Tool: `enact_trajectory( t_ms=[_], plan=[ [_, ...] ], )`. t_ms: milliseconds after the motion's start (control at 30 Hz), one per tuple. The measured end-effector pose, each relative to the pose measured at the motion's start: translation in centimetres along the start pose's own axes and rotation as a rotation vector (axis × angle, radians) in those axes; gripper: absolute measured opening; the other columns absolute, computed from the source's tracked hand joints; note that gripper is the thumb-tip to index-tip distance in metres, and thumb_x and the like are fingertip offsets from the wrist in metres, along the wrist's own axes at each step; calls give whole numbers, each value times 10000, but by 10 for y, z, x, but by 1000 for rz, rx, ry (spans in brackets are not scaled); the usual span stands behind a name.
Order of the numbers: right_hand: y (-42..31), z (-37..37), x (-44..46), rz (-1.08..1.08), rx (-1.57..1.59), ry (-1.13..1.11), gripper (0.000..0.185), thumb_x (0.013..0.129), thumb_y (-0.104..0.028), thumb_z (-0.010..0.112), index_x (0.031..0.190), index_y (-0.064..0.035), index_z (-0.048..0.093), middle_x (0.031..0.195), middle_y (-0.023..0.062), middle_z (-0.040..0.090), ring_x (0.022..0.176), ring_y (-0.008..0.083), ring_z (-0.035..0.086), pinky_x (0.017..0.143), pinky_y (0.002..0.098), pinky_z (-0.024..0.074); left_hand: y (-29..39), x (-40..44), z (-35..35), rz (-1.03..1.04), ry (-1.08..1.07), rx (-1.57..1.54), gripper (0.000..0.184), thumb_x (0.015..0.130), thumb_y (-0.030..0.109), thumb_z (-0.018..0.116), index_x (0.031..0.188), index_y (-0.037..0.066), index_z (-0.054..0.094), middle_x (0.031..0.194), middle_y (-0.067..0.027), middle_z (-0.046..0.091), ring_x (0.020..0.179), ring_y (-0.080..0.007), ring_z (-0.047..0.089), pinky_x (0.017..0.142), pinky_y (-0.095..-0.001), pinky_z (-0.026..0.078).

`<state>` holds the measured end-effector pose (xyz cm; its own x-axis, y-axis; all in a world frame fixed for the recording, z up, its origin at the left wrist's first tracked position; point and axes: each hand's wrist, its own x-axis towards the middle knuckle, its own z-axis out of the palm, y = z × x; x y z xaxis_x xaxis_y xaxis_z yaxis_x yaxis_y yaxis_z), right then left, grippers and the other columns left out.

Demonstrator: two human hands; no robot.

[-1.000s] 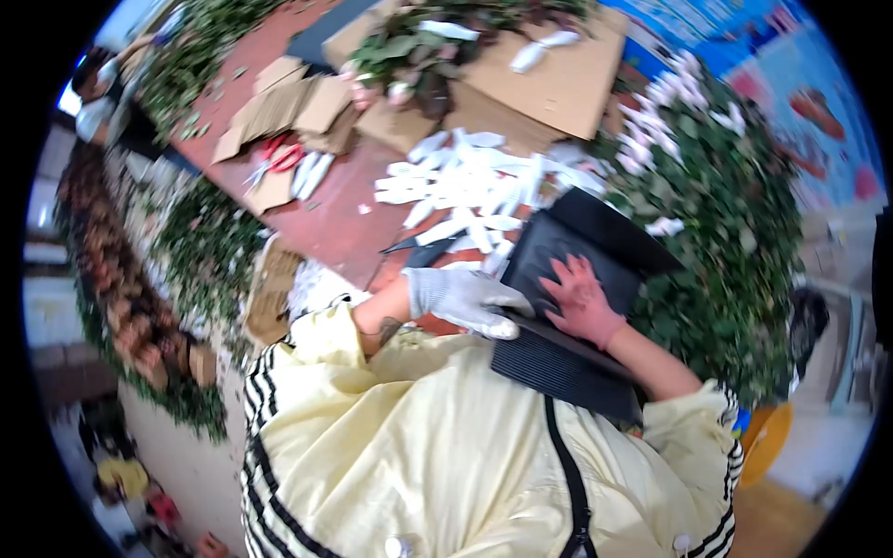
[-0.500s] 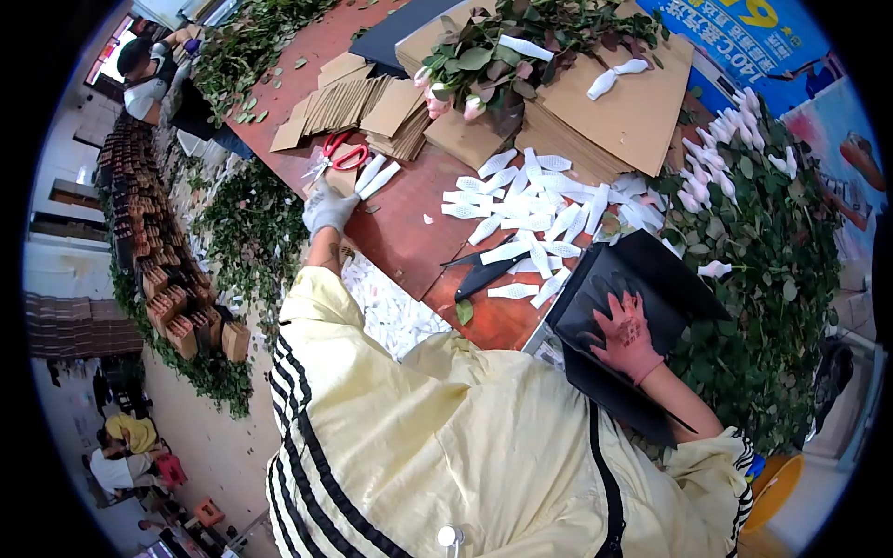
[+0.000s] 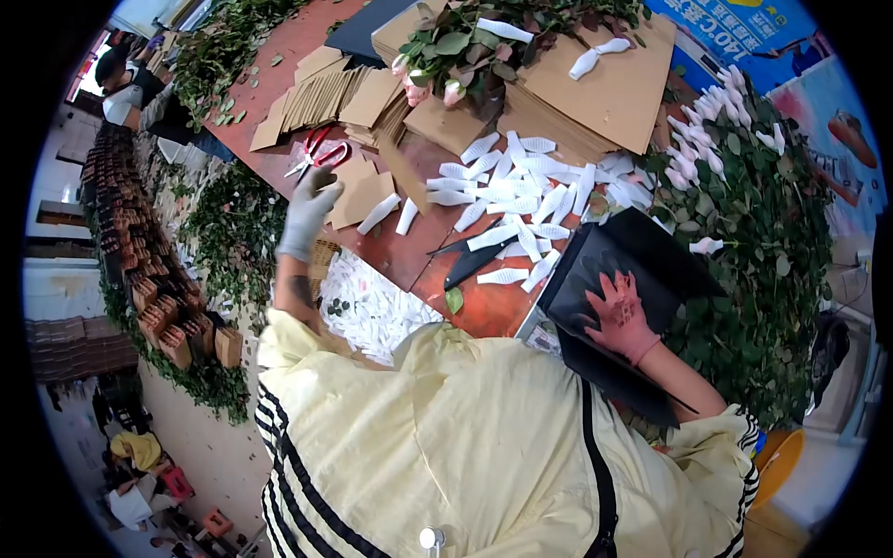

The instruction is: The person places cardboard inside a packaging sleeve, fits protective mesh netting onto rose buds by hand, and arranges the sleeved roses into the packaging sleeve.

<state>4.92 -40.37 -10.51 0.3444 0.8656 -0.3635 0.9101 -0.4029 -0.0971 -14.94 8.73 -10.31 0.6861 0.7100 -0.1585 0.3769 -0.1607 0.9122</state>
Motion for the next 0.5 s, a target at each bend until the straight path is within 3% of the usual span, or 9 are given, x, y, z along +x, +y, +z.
enact_trajectory(
  t_ms=[67,133,233,300,400,433,467,500],
  plan=[
    [-1,-3,1,-4,-10,4,634,709,-444,685,1237,-137,512,1341,245,382,1271,461,310,1086,573,166,-27,-7,48,125,90,28,544,869,296,605,1304,0,463,1189,-146,570,1054,-169,553,875,-295,460],
    [-2,-5,1,1,-2,9,629,707,-443,686,1228,-132,520,1342,245,387,1270,457,316,1084,570,178,-15,-27,96,60,132,150,583,862,324,609,1318,0,446,1188,-178,571,1092,-218,553,934,-330,436],
    [-3,-10,2,0,-56,16,597,753,-479,639,1246,-161,530,1348,225,411,1263,434,356,1083,544,192,0,-36,139,207,128,370,702,790,381,664,1340,17,422,1261,-215,519,1166,-288,516,979,-377,405],
    [-4,-11,1,-4,-68,-4,592,767,-488,621,1252,-163,528,1357,221,404,1267,436,355,1085,543,188,23,-40,148,341,-31,845,823,699,426,702,1355,31,400,1340,-237,438,1243,-347,433,1028,-415,352],
    [-2,-5,1,-29,-13,56,609,737,-463,660,1236,-141,527,1338,244,400,1257,466,335,1079,570,185,26,-32,157,286,-217,1035,876,636,444,714,1358,62,397,1373,-234,391,1268,-373,377,1053,-426,314],
    [-1,-6,1,-21,-7,32,588,759,-474,635,1236,-146,533,1346,238,397,1268,461,329,1080,569,179,22,-29,159,327,-192,1046,770,676,373,699,1338,89,427,1333,-210,442,1222,-344,439,1001,-407,377],
    [-2,-9,1,-9,-1,38,588,759,-474,635,1236,-146,533,1346,238,397,1268,461,329,1080,569,179,19,-24,159,340,-198,1051,770,676,373,699,1338,89,427,1333,-210,442,1222,-344,439,1001,-407,377],
    [-3,-12,0,-20,-50,17,588,778,-498,604,1254,-162,523,1352,221,403,1273,442,338,1081,556,185,15,-18,157,382,-148,1021,656,704,299,667,1293,90,466,1260,-186,505,1152,-328,494,960,-407,406]
  ],
)
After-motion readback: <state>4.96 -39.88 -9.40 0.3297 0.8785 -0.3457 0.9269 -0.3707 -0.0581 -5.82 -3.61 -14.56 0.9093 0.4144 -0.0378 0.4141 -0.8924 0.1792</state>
